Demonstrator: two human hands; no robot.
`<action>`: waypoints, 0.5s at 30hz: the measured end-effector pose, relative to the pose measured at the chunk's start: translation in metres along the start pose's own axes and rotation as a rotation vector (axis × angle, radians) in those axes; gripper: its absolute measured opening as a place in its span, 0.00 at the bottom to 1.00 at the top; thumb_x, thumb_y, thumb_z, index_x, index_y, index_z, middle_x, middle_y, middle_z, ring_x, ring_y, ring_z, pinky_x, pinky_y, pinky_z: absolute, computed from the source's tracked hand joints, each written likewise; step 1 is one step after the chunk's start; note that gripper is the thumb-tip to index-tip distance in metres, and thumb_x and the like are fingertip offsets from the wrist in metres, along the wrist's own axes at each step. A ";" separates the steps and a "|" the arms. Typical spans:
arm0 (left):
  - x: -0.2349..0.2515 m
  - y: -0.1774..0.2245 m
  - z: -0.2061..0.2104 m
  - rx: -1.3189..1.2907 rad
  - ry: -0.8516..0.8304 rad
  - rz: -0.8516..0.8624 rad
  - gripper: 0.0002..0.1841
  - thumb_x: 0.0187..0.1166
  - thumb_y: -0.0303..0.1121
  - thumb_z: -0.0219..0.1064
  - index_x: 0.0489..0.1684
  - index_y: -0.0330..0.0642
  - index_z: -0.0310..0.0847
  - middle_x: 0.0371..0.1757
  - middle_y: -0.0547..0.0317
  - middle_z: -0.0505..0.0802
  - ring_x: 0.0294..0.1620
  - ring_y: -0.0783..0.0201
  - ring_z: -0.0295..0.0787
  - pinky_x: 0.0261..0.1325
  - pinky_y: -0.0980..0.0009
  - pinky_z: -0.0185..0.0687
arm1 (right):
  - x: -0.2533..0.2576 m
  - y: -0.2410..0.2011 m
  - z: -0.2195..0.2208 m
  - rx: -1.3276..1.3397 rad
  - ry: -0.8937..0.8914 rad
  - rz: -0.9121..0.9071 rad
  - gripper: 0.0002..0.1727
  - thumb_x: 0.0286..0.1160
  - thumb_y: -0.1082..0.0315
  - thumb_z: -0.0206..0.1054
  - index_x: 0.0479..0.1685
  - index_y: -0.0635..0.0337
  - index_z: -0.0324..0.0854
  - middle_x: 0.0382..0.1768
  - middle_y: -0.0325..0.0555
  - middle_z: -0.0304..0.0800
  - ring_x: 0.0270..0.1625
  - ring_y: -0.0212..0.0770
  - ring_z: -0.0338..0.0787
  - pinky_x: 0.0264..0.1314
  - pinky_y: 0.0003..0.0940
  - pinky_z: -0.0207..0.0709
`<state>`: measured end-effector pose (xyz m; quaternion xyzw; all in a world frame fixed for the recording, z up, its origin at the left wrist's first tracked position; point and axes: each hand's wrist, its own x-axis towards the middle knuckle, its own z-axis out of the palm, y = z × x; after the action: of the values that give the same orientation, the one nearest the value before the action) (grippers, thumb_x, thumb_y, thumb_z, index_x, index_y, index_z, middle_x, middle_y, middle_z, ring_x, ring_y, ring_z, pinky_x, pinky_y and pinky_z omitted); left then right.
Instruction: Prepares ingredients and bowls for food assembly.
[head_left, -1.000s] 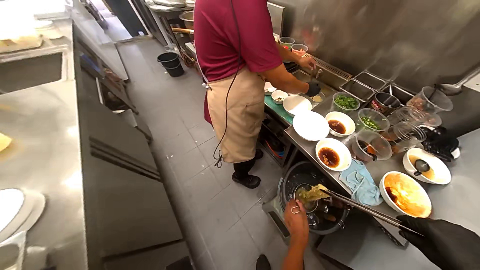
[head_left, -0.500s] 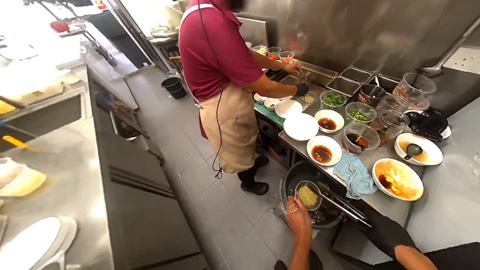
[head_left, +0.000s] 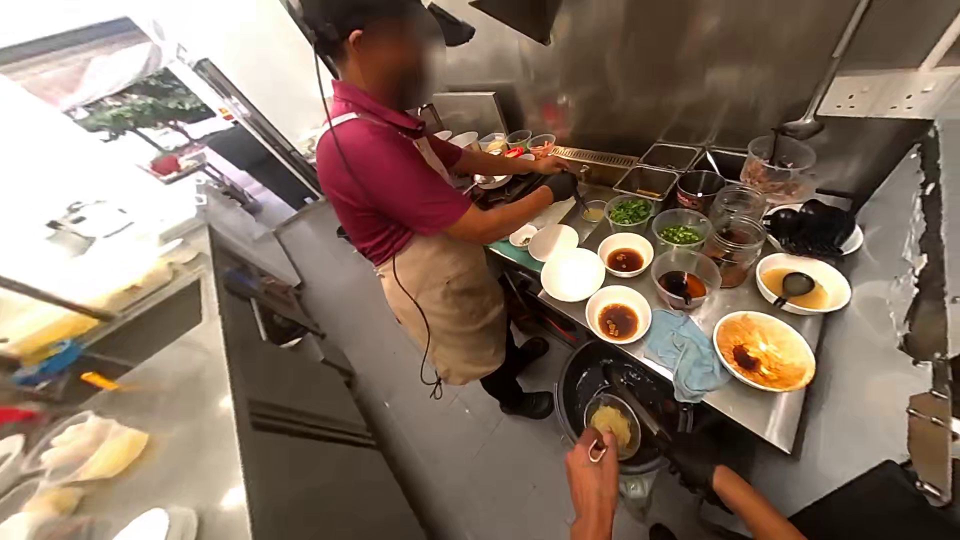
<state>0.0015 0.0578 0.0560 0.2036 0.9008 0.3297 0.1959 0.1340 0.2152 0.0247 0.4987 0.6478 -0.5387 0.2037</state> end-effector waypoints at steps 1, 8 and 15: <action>-0.005 0.002 -0.002 -0.009 0.012 -0.011 0.22 0.82 0.53 0.61 0.33 0.43 0.91 0.26 0.54 0.93 0.29 0.55 0.93 0.38 0.49 0.89 | 0.010 -0.003 0.002 0.022 -0.029 -0.014 0.33 0.88 0.41 0.57 0.70 0.63 0.79 0.52 0.59 0.90 0.47 0.51 0.91 0.56 0.50 0.83; -0.045 0.043 -0.031 -0.561 0.117 -0.273 0.25 0.89 0.50 0.60 0.35 0.32 0.84 0.20 0.50 0.93 0.18 0.56 0.93 0.25 0.58 0.94 | 0.008 0.018 0.026 0.419 0.233 -0.134 0.25 0.92 0.52 0.54 0.64 0.67 0.82 0.52 0.60 0.90 0.51 0.52 0.91 0.58 0.53 0.84; -0.058 0.063 -0.024 -0.260 -0.050 -0.166 0.29 0.85 0.59 0.60 0.35 0.37 0.86 0.19 0.54 0.90 0.16 0.59 0.88 0.23 0.57 0.89 | -0.138 -0.045 0.020 -0.231 -0.186 -0.313 0.32 0.84 0.67 0.66 0.84 0.73 0.63 0.75 0.68 0.78 0.77 0.59 0.80 0.81 0.49 0.71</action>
<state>0.0534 0.0602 0.1281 0.1097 0.8592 0.4210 0.2693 0.1473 0.1420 0.1512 0.3135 0.7532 -0.5296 0.2323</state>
